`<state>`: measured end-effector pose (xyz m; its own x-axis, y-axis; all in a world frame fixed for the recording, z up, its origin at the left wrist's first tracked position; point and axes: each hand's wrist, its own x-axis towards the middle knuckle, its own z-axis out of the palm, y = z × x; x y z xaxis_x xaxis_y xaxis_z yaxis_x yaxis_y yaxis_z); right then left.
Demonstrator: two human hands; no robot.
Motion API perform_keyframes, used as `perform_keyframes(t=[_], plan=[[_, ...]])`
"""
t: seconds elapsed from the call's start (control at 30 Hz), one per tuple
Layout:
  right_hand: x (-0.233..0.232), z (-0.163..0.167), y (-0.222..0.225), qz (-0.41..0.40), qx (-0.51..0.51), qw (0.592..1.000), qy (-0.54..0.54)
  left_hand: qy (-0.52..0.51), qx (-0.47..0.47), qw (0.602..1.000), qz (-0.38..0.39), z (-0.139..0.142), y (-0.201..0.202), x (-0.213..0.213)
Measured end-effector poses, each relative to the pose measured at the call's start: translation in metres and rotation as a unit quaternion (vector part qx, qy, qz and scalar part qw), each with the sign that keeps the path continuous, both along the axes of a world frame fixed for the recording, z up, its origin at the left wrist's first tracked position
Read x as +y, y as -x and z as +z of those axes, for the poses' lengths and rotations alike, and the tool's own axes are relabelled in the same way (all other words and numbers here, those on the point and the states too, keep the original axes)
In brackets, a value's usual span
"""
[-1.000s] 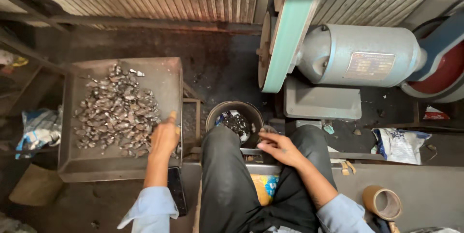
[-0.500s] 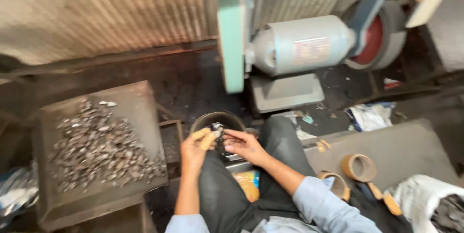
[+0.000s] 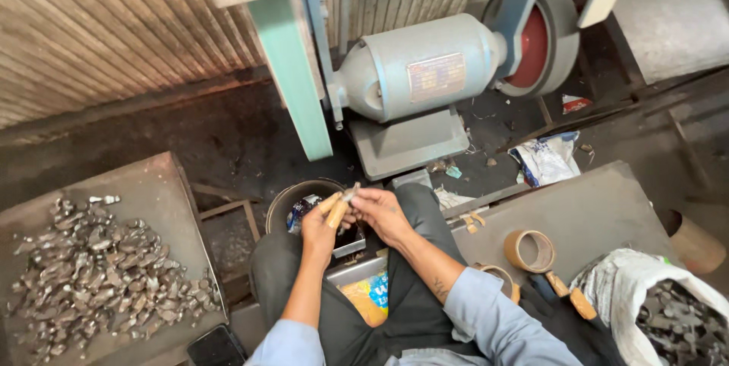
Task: The person sits on the floor beside a belt grinder and sharpens small metal blade parts one at a time, holding each part against the running belt with sparks flying, then places the finished part on a tray and picks up the next one.
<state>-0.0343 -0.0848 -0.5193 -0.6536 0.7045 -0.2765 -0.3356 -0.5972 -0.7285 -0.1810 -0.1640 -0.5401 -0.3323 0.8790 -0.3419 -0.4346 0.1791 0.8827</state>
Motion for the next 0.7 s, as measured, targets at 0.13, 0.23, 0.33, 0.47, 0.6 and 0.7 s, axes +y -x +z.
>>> perform_keyframes(t=[0.13,0.23,0.33,0.47,0.6,0.7], plan=[[0.023,0.002,0.020,-0.038,-0.014,0.999,0.001,-0.011,0.000,1.000,-0.004,-0.008,0.012,0.029],[0.043,0.002,0.037,-0.056,-0.028,0.998,0.007,-0.012,-0.015,1.000,0.001,-0.012,0.019,0.055],[0.059,0.004,0.051,-0.062,-0.039,0.997,-0.001,-0.011,-0.022,0.999,0.021,-0.016,0.023,0.073],[0.065,0.006,0.062,-0.061,-0.037,0.997,-0.004,-0.004,-0.012,0.998,0.061,-0.024,0.023,0.082],[0.064,0.003,0.065,-0.072,-0.058,0.996,-0.006,-0.007,-0.032,0.995,0.095,-0.035,0.017,0.085],[0.068,-0.003,0.065,-0.074,-0.083,0.994,-0.011,-0.017,-0.040,0.993,0.111,-0.033,0.012,0.089]])
